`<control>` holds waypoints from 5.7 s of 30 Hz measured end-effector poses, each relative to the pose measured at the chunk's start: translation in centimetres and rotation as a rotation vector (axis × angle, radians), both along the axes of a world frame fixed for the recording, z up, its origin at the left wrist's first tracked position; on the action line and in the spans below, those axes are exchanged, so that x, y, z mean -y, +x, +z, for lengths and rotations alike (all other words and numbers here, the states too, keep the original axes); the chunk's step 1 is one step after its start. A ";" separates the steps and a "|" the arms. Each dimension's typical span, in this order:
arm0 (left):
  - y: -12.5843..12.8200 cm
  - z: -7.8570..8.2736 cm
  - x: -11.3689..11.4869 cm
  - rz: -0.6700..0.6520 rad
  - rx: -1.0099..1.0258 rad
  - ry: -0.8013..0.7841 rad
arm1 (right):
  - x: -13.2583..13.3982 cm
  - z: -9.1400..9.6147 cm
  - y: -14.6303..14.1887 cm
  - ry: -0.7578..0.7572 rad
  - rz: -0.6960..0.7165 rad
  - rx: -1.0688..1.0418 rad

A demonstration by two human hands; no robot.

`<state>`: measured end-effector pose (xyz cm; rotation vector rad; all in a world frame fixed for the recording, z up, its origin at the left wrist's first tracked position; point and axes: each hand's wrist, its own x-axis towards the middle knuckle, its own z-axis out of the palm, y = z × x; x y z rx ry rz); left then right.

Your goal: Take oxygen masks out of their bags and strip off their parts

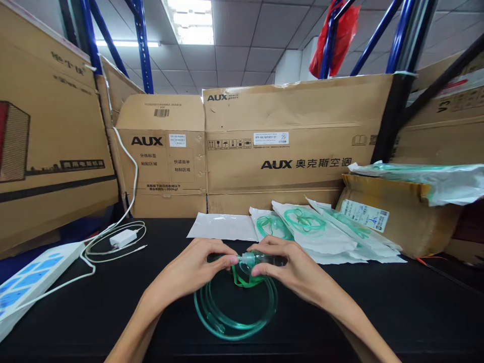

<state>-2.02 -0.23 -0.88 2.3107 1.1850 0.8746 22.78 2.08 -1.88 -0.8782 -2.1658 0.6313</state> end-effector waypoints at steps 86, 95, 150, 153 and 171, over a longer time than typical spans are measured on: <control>0.6 -0.1 0.2 0.059 -0.037 0.211 | 0.6 0.4 -0.6 -0.354 0.085 -0.051; 1.2 -0.2 0.3 0.074 -0.049 0.245 | 1.0 0.6 -0.6 -0.326 0.047 -0.020; 1.5 -0.3 0.2 0.098 -0.132 0.330 | 0.5 -0.8 -0.3 0.375 -0.041 0.052; 1.4 -0.4 0.1 0.097 -0.133 0.358 | 0.7 -0.7 -0.4 0.322 -0.062 0.049; 1.6 -0.3 0.0 0.087 -0.184 0.380 | 1.1 -0.2 -0.8 0.124 -0.129 0.115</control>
